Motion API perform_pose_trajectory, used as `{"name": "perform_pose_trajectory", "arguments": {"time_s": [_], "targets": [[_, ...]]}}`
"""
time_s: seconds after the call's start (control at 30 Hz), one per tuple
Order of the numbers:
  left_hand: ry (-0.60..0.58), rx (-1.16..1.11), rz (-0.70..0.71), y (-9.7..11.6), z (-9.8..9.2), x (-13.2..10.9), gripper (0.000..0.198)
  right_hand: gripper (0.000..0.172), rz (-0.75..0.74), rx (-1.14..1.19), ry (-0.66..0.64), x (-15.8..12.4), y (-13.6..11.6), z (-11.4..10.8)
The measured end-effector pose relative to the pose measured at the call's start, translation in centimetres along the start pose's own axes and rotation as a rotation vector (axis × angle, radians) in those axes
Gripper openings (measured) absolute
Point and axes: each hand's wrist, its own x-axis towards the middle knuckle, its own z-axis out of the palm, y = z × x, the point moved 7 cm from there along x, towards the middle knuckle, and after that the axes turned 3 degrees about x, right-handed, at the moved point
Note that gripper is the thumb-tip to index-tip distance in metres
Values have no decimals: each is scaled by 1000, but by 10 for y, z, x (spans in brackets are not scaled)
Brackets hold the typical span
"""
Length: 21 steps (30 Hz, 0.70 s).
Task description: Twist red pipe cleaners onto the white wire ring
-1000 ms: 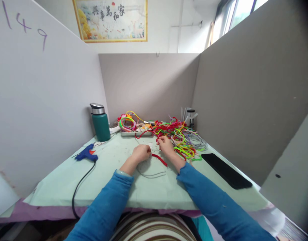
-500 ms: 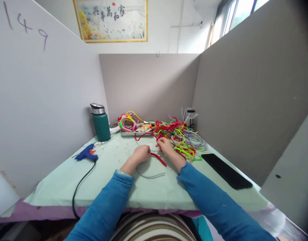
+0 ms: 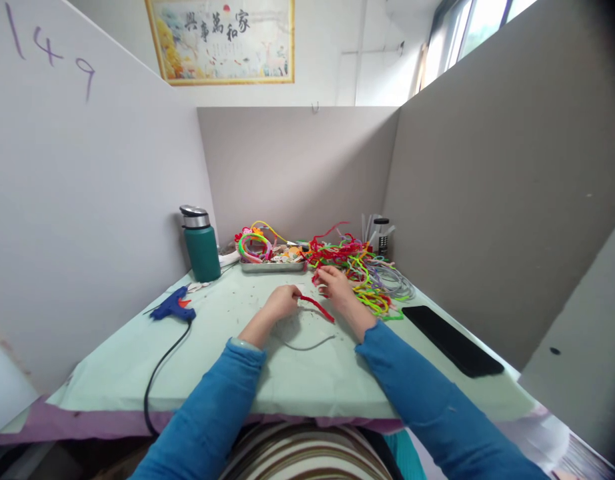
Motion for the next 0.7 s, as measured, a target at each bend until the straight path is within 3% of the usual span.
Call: {"name": "perform_pose_trajectory", "arguments": {"time_s": [0.23, 0.4, 0.7], "targets": [[-2, -84, 14, 0, 0, 0, 23, 23, 51, -202, -164, -4, 14, 12], [-12, -106, -7, 0, -1, -1, 21, 20, 2, -307, -274, -7, 15, 22], [-101, -194, -54, 0, 3, -5, 22, 21, 33, -358, -318, -7, 21, 23]]}}
